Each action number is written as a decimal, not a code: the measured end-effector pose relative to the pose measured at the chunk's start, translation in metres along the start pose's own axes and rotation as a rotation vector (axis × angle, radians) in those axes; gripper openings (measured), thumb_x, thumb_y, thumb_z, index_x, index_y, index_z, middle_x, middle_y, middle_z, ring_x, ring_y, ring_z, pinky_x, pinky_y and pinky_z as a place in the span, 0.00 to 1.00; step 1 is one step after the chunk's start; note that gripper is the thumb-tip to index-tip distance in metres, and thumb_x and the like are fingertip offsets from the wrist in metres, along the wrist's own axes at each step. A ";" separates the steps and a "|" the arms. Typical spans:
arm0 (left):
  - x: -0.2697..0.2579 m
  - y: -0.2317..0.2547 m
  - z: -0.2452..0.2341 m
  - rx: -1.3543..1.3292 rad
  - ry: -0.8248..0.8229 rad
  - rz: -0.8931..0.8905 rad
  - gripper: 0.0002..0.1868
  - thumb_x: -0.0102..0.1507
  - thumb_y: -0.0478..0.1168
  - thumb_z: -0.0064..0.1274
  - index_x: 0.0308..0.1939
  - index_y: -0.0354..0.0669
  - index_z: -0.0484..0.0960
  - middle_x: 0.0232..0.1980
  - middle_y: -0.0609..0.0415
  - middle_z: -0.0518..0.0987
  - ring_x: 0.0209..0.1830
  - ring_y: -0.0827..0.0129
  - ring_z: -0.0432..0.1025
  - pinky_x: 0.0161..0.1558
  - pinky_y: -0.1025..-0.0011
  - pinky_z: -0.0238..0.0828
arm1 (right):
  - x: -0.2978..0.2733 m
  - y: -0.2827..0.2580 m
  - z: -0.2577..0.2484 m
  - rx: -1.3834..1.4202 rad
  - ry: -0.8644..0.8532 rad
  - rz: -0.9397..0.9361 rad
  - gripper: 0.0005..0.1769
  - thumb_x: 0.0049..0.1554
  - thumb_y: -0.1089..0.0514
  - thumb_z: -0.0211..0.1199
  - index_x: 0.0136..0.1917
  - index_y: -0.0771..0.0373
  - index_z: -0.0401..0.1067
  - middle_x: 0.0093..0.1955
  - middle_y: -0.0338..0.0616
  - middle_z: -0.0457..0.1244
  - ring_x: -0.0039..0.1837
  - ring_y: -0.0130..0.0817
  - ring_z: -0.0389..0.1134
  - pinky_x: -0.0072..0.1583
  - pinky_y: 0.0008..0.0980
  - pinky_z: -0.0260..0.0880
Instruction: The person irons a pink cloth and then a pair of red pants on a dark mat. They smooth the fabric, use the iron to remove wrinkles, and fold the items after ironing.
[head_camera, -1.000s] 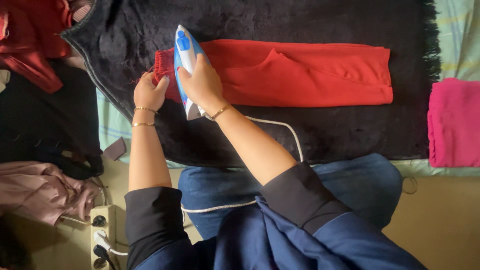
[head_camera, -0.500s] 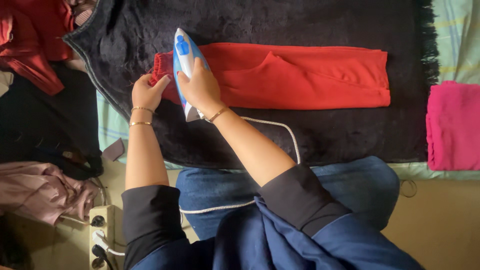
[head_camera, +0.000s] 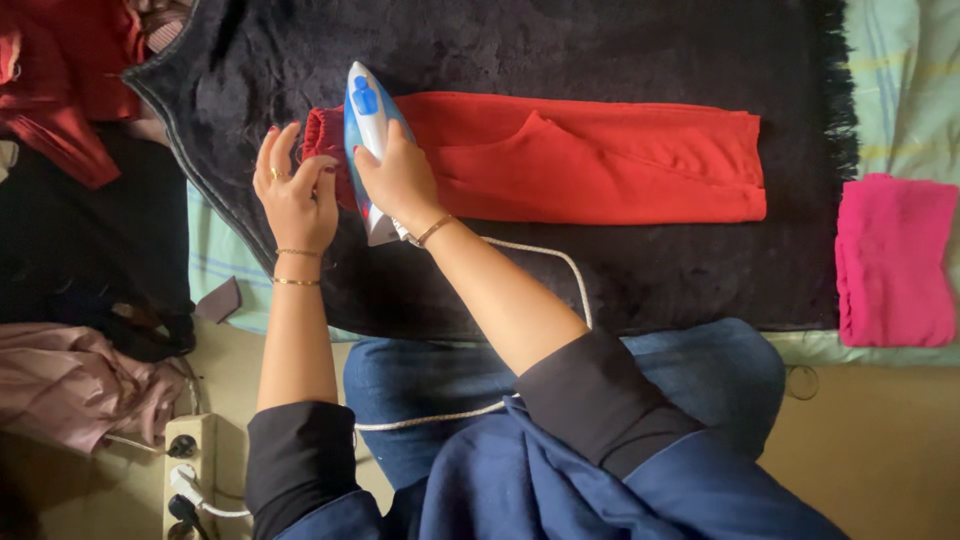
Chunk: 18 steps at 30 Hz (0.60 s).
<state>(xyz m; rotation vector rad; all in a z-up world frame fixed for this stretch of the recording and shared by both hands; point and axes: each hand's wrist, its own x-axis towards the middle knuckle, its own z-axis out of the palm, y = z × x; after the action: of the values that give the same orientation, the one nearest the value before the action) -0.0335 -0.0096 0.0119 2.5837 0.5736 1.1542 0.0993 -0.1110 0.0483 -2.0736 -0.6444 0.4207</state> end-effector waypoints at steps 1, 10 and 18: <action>-0.001 -0.001 0.000 0.014 -0.039 -0.006 0.10 0.65 0.34 0.59 0.48 0.54 0.83 0.70 0.48 0.74 0.74 0.46 0.65 0.69 0.53 0.60 | 0.000 0.000 0.000 0.006 -0.001 0.003 0.28 0.56 0.45 0.62 0.61 0.68 0.65 0.56 0.66 0.68 0.56 0.62 0.71 0.57 0.51 0.72; -0.012 -0.027 0.033 -0.046 -0.184 -0.311 0.14 0.63 0.41 0.59 0.51 0.49 0.77 0.65 0.51 0.77 0.68 0.54 0.67 0.64 0.55 0.57 | 0.009 0.005 0.000 0.022 -0.021 -0.017 0.27 0.54 0.49 0.64 0.60 0.67 0.66 0.55 0.64 0.69 0.54 0.59 0.72 0.55 0.49 0.73; -0.014 -0.053 0.049 -0.189 -0.166 -0.457 0.13 0.64 0.45 0.56 0.51 0.50 0.77 0.62 0.57 0.78 0.66 0.57 0.68 0.65 0.55 0.57 | 0.027 0.015 -0.078 0.713 -0.112 0.106 0.19 0.59 0.55 0.66 0.60 0.67 0.73 0.42 0.38 0.67 0.38 0.25 0.69 0.39 0.28 0.72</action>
<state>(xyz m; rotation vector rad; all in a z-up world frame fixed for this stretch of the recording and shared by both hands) -0.0178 0.0283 -0.0497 2.2008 0.9069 0.7919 0.1660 -0.1537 0.0764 -1.4113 -0.3695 0.7129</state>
